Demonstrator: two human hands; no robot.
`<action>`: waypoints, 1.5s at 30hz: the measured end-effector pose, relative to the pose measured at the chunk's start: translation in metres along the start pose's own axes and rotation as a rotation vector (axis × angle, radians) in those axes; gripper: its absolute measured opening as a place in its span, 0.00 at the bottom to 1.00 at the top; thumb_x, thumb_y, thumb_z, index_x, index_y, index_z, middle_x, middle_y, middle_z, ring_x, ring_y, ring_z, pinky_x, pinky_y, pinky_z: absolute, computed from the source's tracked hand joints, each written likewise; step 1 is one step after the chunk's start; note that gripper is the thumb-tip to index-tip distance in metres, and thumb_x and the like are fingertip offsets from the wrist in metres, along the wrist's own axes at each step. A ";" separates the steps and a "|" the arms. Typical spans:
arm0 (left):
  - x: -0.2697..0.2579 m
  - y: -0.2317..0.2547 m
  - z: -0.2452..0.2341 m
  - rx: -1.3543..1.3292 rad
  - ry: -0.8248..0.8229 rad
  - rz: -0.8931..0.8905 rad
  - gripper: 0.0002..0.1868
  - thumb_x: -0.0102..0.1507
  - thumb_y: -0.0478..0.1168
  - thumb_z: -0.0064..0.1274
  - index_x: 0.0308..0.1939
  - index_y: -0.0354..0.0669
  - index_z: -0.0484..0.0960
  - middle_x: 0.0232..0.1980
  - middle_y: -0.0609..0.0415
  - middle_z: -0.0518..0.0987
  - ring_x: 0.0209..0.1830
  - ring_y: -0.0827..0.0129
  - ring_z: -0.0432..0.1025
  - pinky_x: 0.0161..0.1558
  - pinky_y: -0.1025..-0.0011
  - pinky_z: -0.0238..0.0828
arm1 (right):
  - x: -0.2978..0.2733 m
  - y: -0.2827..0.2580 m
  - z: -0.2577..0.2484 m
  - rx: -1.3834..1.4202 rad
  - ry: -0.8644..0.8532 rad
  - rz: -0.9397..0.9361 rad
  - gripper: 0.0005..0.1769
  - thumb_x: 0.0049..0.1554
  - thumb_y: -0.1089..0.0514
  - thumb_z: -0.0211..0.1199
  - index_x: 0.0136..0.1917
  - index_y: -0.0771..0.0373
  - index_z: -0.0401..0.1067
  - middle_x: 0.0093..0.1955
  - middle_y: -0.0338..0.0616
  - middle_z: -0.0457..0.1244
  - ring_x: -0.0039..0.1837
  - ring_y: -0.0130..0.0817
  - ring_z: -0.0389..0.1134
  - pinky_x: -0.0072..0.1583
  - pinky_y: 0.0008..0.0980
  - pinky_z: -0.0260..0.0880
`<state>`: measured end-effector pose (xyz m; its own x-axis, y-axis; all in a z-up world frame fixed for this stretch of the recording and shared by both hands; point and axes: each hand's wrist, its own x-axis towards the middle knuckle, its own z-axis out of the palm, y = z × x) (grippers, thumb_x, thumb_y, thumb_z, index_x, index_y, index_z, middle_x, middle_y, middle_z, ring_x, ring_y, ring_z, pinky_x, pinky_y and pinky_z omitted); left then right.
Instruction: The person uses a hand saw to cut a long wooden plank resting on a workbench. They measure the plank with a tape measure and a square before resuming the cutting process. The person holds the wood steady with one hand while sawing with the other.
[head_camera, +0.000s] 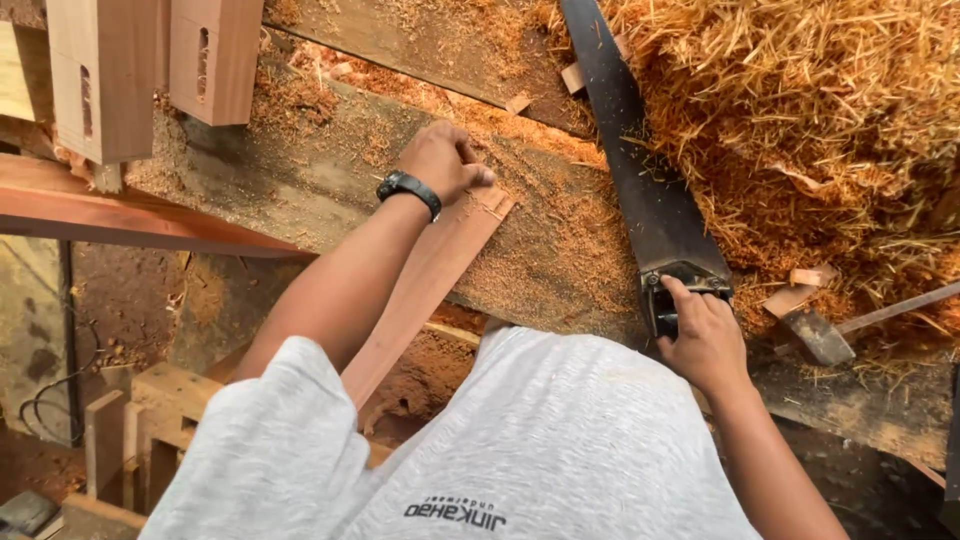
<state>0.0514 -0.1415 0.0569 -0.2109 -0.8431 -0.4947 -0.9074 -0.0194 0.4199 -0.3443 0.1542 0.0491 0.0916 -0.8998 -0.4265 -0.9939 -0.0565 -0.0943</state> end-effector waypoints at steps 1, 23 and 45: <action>-0.010 0.001 0.003 0.004 0.006 0.002 0.16 0.48 0.58 0.78 0.27 0.60 0.87 0.39 0.56 0.80 0.48 0.52 0.78 0.52 0.55 0.75 | -0.004 -0.001 -0.001 0.002 0.007 -0.001 0.60 0.39 0.45 0.73 0.82 0.47 0.56 0.52 0.42 0.69 0.60 0.38 0.69 0.71 0.37 0.65; -0.049 -0.016 0.124 -0.052 0.821 0.340 0.22 0.47 0.59 0.71 0.27 0.60 0.73 0.51 0.54 0.68 0.57 0.52 0.69 0.61 0.52 0.61 | -0.002 -0.003 0.000 0.039 0.102 -0.069 0.58 0.38 0.46 0.73 0.81 0.51 0.59 0.49 0.44 0.68 0.57 0.43 0.69 0.67 0.41 0.66; -0.192 -0.011 0.058 0.201 0.119 -0.264 0.84 0.37 0.61 0.82 0.85 0.65 0.35 0.82 0.28 0.46 0.81 0.30 0.44 0.69 0.20 0.39 | -0.006 0.002 -0.002 0.012 0.061 -0.072 0.60 0.39 0.47 0.72 0.83 0.51 0.56 0.51 0.44 0.69 0.58 0.42 0.70 0.67 0.40 0.67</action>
<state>0.0805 0.0515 0.1027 0.0733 -0.8802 -0.4689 -0.9810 -0.1484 0.1253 -0.3468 0.1586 0.0535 0.1581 -0.9183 -0.3630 -0.9841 -0.1165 -0.1338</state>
